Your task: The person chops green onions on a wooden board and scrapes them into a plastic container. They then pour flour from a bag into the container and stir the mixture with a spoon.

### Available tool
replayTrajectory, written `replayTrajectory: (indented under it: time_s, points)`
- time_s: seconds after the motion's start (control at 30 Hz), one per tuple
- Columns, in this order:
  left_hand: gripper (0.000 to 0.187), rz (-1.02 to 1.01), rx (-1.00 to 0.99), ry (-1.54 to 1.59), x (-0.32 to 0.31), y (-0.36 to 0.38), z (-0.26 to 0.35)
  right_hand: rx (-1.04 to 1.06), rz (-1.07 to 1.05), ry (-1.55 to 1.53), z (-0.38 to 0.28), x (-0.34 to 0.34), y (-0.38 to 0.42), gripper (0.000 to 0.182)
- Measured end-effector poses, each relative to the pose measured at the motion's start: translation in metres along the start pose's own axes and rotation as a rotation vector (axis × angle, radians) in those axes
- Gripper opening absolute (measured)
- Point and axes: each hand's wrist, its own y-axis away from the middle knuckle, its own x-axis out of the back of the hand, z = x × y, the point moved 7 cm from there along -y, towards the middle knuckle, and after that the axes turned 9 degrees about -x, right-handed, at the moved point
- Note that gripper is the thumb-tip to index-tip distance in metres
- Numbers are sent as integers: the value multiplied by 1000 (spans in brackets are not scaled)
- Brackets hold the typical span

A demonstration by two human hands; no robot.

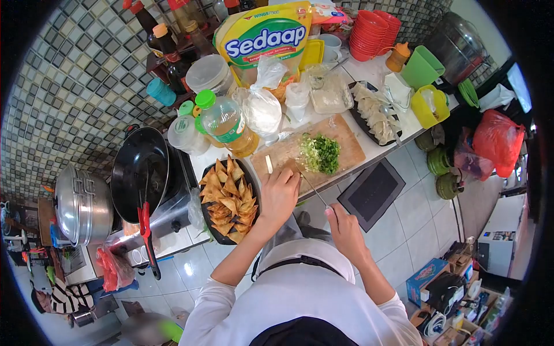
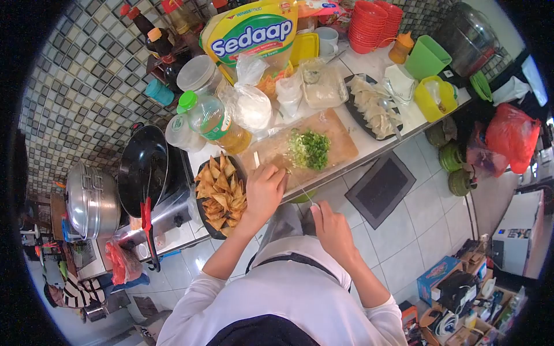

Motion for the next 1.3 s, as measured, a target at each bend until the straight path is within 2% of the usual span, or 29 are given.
replayTrajectory:
  time_s: [0.13,0.2,0.47,0.53,0.6,0.9,1.07,1.3]
  points:
    - [9,-4,26,25,2,-2,1,0,28,74,-5,3,0,26]
    - [7,90,-4,51,8,-5,2,-5,42,113,-8,4,-2,25]
    - [9,82,17,56,8,-5,1,61,103,183,-16,-5,-18,24]
    - [9,95,22,60,9,-4,0,58,76,202,-14,-2,-17,24]
    - [8,21,60,54,3,-1,-4,57,51,223,-11,4,-13,25]
    - [8,90,43,44,8,0,1,56,52,182,-7,1,-16,26]
    - [8,22,51,11,5,1,1,46,183,262,-11,6,-23,27]
    - [6,33,55,10,5,1,0,31,43,91,-12,4,-20,28]
